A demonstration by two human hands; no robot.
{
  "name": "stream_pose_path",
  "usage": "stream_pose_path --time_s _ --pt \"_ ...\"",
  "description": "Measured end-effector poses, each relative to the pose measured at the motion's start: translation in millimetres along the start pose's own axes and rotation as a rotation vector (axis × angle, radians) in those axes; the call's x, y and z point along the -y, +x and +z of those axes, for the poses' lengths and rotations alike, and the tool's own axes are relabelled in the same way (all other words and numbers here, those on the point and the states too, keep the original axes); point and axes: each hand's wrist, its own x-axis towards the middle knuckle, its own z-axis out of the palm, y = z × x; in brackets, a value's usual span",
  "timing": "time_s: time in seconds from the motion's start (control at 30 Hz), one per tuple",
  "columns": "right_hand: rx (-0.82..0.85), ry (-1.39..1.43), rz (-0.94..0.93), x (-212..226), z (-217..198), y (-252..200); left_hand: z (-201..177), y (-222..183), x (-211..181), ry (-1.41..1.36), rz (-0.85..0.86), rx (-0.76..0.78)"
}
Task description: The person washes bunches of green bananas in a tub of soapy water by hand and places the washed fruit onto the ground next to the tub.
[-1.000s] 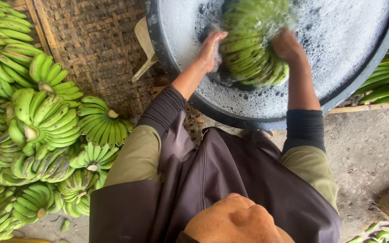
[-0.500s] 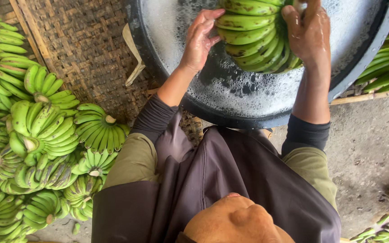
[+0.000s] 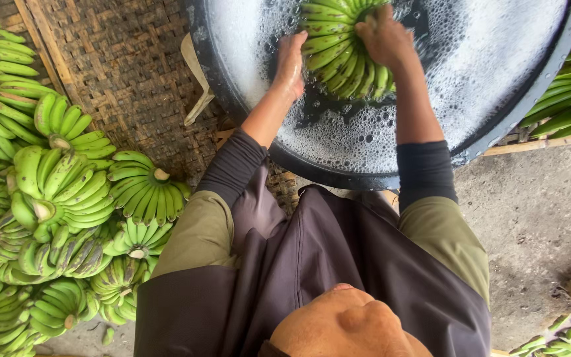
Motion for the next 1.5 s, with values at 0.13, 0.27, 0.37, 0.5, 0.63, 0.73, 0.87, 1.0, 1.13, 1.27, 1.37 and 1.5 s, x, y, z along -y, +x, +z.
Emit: stream_pose_path --time_s 0.13,0.27,0.37,0.5,0.63,0.73,0.87,1.0,1.13,1.27,1.37,1.5 --pt "0.067 0.067 -0.016 -31.7 52.7 35.4 -9.1 9.3 -1.6 0.057 -0.335 -0.142" --pt "0.366 -0.164 0.175 -63.2 100.5 71.7 -21.1 26.5 12.8 0.253 -0.476 -0.306" --pt "0.482 -0.274 0.184 -61.6 113.1 76.9 -33.1 37.9 36.7 0.299 -0.447 -0.312" --pt "0.489 -0.243 0.146 -55.7 121.3 66.4 -46.2 23.0 39.7 0.605 -0.479 -0.223" --pt "0.473 -0.193 0.106 -48.2 119.3 57.9 -43.8 -16.3 23.3 1.565 -0.185 0.230" --pt "0.471 -0.199 0.078 -42.3 112.8 58.4 -31.2 -81.3 7.5 1.535 -0.094 0.165" --pt "0.466 -0.211 0.060 -42.2 103.9 54.7 -2.2 -143.3 -23.5 1.715 -0.127 0.312" --pt "0.371 0.043 0.151 -49.3 91.3 49.2 5.1 -190.9 -38.7 1.793 0.074 0.234" --pt "0.330 0.124 0.157 -37.3 74.7 29.8 11.5 -217.1 -28.1 1.556 0.453 -0.080" --pt "0.221 0.137 0.185 3.0 63.8 -22.3 23.2 -216.4 -30.7 1.493 0.442 -0.252" --pt "0.073 -0.026 0.162 16.4 53.4 -37.5 26.5 -208.0 -18.3 1.370 0.586 -0.315" --pt "-0.107 -0.084 -0.016 12.4 21.5 -48.1 16.4 -204.9 -3.8 1.422 0.554 -0.287"
